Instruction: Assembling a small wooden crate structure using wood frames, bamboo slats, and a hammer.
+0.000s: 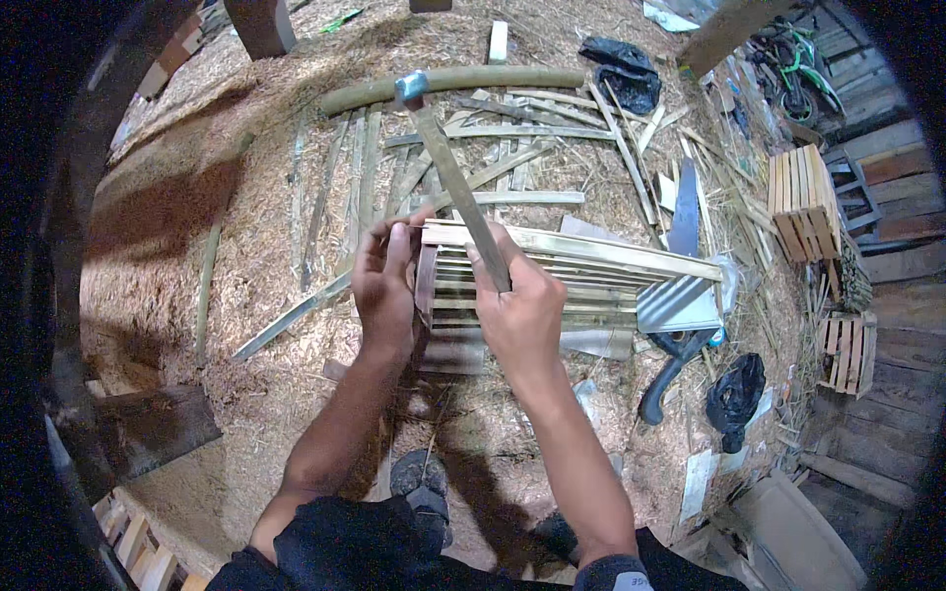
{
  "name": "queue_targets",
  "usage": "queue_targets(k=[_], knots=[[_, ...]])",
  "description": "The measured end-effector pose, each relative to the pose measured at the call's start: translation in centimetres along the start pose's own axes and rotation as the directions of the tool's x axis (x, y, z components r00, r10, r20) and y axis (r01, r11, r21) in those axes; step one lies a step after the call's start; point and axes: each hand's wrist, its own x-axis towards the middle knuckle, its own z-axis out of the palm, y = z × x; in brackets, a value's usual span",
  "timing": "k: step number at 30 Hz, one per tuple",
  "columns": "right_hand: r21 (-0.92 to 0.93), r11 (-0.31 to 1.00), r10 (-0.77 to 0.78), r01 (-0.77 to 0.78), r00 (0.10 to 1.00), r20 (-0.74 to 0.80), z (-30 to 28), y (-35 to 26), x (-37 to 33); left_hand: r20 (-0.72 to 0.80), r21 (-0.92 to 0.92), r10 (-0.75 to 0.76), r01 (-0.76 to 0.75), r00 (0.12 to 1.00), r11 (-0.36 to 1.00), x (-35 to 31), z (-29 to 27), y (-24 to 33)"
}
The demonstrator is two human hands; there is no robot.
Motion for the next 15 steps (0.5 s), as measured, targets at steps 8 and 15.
queue_targets(k=[8, 15], knots=[[0.016, 1.0, 0.008, -0.008, 1.0, -0.014, -0.1, 0.9, -1.8, 0.013, -0.07, 0.019, -0.018, 1.0, 0.997, -2.1, -1.0, -0.4], [0.038, 0.999, -0.021, 0.021, 1.0, -0.022, -0.9, 0.8, -3.8, 0.089, -0.025, 0.098, -0.097, 0.991, 0.995, -3.8, -1.8, -0.9]])
